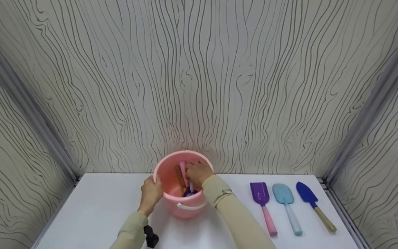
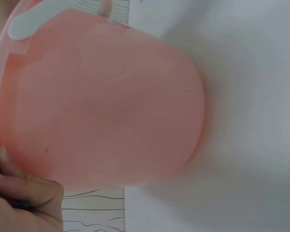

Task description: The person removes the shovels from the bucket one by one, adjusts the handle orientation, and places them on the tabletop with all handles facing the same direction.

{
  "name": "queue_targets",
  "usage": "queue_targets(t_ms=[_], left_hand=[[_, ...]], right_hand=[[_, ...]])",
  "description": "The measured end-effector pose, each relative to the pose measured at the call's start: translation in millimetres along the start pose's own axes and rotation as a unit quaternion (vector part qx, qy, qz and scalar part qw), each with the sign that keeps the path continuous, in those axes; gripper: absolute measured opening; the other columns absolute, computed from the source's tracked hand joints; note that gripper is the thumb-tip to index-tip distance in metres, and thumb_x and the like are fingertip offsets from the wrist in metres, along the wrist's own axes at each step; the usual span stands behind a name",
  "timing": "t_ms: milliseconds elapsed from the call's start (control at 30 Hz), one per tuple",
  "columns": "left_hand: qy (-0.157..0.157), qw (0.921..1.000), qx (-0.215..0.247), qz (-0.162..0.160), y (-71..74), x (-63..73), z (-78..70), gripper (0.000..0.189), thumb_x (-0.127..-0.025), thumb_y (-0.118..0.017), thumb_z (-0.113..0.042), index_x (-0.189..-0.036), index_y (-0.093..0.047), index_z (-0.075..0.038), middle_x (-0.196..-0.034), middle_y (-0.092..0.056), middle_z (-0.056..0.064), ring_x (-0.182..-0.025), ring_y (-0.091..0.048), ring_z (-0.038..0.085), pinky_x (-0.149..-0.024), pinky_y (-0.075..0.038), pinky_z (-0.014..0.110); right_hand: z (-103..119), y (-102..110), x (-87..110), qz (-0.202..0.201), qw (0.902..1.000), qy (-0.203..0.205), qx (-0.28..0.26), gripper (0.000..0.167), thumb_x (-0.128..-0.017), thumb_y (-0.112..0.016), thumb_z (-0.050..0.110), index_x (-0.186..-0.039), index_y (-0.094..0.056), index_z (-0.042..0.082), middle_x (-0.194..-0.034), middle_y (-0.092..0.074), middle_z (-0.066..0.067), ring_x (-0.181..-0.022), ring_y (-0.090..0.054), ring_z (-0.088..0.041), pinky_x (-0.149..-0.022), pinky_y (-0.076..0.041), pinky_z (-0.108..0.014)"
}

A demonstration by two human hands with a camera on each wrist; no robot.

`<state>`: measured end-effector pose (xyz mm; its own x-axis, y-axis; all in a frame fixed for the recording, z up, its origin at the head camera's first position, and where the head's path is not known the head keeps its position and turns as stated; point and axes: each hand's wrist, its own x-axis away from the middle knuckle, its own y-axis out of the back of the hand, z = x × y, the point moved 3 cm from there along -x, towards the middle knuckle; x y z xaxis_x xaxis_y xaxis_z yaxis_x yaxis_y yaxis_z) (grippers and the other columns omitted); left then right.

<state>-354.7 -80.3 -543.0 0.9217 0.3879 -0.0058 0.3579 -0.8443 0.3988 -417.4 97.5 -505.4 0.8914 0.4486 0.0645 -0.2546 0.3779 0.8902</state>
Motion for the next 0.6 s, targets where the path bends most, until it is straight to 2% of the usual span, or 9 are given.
queue_targets(t_ms=[33,67,133,233,300,367,400,467,600], left_hand=[[-0.001,1.0000,0.000,-0.001,0.0,0.1,0.1,0.034,-0.111,-0.050,-0.021,-0.120,-0.064,0.009,-0.096,-0.072,0.018,-0.083,-0.071,0.024,-0.071,-0.061,0.040],[-0.004,1.0000,0.001,-0.002,-0.4,0.2,0.3,0.034,-0.111,-0.050,-0.021,-0.119,-0.064,0.009,-0.096,-0.072,0.017,-0.082,-0.070,0.025,-0.070,-0.061,0.040],[-0.005,1.0000,0.002,-0.001,-1.4,0.0,1.2,0.034,-0.111,-0.050,-0.021,-0.119,-0.065,0.008,-0.096,-0.072,0.017,-0.083,-0.071,0.024,-0.071,-0.061,0.040],[-0.006,1.0000,0.005,0.006,-3.0,0.7,2.2,0.035,-0.111,-0.050,-0.022,-0.120,-0.065,0.008,-0.098,-0.073,0.017,-0.085,-0.072,0.024,-0.072,-0.062,0.040],[-0.002,0.9999,0.004,0.010,-4.1,0.7,3.2,0.035,-0.111,-0.050,-0.022,-0.122,-0.065,0.008,-0.101,-0.073,0.018,-0.087,-0.072,0.025,-0.074,-0.062,0.041],[-0.001,0.9999,0.005,0.012,-4.5,0.5,3.7,0.036,-0.111,-0.050,-0.022,-0.123,-0.064,0.008,-0.102,-0.073,0.018,-0.089,-0.072,0.026,-0.076,-0.063,0.042],[0.000,0.9999,0.005,0.012,-4.6,0.1,4.0,0.036,-0.111,-0.050,-0.022,-0.124,-0.064,0.008,-0.103,-0.073,0.018,-0.089,-0.073,0.026,-0.077,-0.063,0.042],[-0.002,0.9999,0.003,0.010,-4.1,-1.1,4.2,0.036,-0.111,-0.050,-0.022,-0.124,-0.064,0.008,-0.104,-0.074,0.019,-0.091,-0.073,0.027,-0.078,-0.063,0.043],[-0.001,1.0000,0.005,0.005,-2.6,-2.7,4.9,0.036,-0.111,-0.050,-0.022,-0.125,-0.064,0.008,-0.104,-0.074,0.019,-0.091,-0.073,0.027,-0.078,-0.062,0.042]], right_hand=[[1.4,-2.0,-2.1,0.001,0.9961,0.036,0.080,0.023,-0.104,-0.060,0.012,-0.120,-0.076,0.018,-0.141,-0.065,0.001,-0.139,-0.049,-0.027,-0.126,-0.030,-0.057],[1.8,-5.0,-3.9,0.002,0.9851,0.069,0.158,0.020,-0.103,-0.064,0.011,-0.116,-0.077,0.018,-0.141,-0.064,0.001,-0.139,-0.049,-0.026,-0.126,-0.032,-0.055],[2.1,-10.8,-6.4,-0.007,0.9488,0.119,0.292,0.013,-0.101,-0.070,0.013,-0.109,-0.079,0.018,-0.141,-0.063,0.001,-0.139,-0.050,-0.025,-0.126,-0.034,-0.051],[-1.1,-19.2,-8.8,-0.002,0.9117,0.131,0.389,0.013,-0.100,-0.074,0.021,-0.110,-0.081,0.020,-0.147,-0.060,0.003,-0.142,-0.049,-0.023,-0.127,-0.033,-0.048],[-4.1,-22.8,-9.8,0.004,0.9070,0.116,0.405,0.021,-0.099,-0.075,0.025,-0.120,-0.080,0.020,-0.153,-0.058,0.004,-0.146,-0.047,-0.024,-0.129,-0.030,-0.048],[-5.7,-24.8,-10.8,0.008,0.9070,0.103,0.408,0.023,-0.099,-0.074,0.025,-0.121,-0.078,0.019,-0.154,-0.058,0.003,-0.147,-0.047,-0.024,-0.129,-0.030,-0.048],[-6.0,-25.1,-11.4,0.010,0.9060,0.097,0.412,0.019,-0.098,-0.075,0.026,-0.115,-0.079,0.018,-0.149,-0.061,0.003,-0.143,-0.049,-0.024,-0.128,-0.031,-0.047],[-5.8,-25.6,-12.8,0.013,0.9050,0.088,0.416,0.009,-0.098,-0.074,0.026,-0.097,-0.076,0.017,-0.128,-0.070,0.003,-0.128,-0.056,-0.022,-0.124,-0.036,-0.043],[-3.0,-26.7,-13.8,0.026,0.9086,0.078,0.409,0.032,-0.097,-0.073,0.022,-0.068,-0.058,0.017,-0.078,-0.063,0.003,-0.095,-0.055,-0.020,-0.109,-0.041,-0.039]])
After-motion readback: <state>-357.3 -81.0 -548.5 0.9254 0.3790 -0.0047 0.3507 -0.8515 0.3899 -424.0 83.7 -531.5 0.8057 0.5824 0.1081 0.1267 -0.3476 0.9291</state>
